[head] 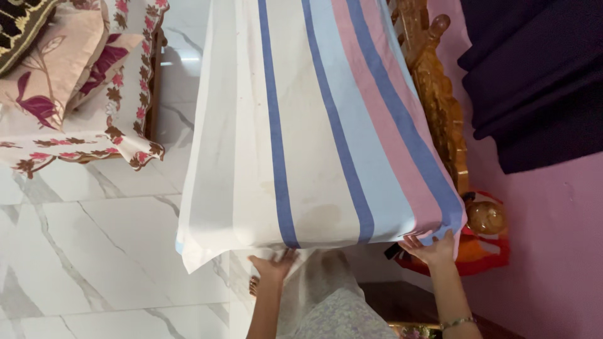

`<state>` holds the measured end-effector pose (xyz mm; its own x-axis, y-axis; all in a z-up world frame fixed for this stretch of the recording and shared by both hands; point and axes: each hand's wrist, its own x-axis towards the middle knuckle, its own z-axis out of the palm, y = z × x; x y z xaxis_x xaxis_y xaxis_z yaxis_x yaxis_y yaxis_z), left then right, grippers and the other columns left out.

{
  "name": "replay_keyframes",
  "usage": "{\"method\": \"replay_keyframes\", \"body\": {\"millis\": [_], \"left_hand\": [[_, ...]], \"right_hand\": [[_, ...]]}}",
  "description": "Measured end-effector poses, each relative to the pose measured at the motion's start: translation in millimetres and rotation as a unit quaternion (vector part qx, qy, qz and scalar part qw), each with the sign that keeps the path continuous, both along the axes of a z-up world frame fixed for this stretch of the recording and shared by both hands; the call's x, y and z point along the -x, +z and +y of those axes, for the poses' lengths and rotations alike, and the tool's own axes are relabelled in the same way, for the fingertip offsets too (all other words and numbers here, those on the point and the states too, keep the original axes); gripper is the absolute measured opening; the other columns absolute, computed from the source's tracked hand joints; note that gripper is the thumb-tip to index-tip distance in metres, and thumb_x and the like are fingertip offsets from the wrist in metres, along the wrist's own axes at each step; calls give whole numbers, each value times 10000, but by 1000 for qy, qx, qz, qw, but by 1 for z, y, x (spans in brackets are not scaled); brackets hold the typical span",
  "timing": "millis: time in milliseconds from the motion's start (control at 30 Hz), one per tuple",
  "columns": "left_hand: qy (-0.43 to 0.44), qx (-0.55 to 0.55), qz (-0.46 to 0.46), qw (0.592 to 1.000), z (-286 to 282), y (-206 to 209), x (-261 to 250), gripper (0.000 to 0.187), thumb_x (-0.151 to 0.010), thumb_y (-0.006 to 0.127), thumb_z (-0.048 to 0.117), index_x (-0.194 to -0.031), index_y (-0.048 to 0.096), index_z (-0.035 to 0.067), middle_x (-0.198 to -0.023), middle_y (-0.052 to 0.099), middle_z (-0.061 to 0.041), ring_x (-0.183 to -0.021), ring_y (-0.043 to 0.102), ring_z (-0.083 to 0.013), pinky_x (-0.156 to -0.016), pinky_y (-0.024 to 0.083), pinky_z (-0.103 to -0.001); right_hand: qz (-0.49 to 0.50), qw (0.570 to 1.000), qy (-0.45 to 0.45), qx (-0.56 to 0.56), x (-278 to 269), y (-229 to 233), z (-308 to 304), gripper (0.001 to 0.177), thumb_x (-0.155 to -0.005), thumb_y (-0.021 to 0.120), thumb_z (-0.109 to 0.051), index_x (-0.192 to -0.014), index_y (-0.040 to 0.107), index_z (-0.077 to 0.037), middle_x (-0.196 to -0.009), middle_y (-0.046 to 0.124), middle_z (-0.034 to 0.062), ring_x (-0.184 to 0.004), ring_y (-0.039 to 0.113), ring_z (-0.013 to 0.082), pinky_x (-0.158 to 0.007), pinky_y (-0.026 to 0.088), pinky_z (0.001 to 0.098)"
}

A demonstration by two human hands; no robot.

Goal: The person spreads a striped sheet over a mattress on a wooden bed frame. They smooth the fabric, pull the edges over the corners, and tuck the sheet underneath the mattress to secure it.

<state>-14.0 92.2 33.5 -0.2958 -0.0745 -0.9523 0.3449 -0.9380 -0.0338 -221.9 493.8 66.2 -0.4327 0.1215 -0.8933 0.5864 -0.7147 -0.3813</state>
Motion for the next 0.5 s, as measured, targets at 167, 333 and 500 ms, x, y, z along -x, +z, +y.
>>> {"method": "replay_keyframes", "body": {"millis": [167,333,500], "left_hand": [[36,100,-14,994,-55,-46,-9,1184,-823,262,939,-1637,185,83,-1691,195,-183,-1542,218,-411,-1209,203,-657],[63,153,-14,986,-121,-63,-35,1170,-769,467,889,-1608,262,99,-1652,310,-160,-1477,373,-365,-1162,366,-593],[-36,241,-1,970,-139,-31,-23,1122,-673,524,886,-1558,413,205,-1570,443,-60,-1377,456,-301,-1022,466,-539]], "right_hand": [[-2,998,55,-32,16,15,-10,944,-923,345,-814,-1664,158,-259,-1611,192,234,-1490,284,457,-1122,332,732],[35,998,48,-20,25,9,-12,1019,-821,300,-874,-1637,154,-280,-1674,183,165,-1523,219,476,-1138,229,772],[62,996,11,-61,39,37,-45,1106,-723,294,-921,-1627,225,-287,-1666,234,119,-1531,236,426,-1137,254,778]]}}
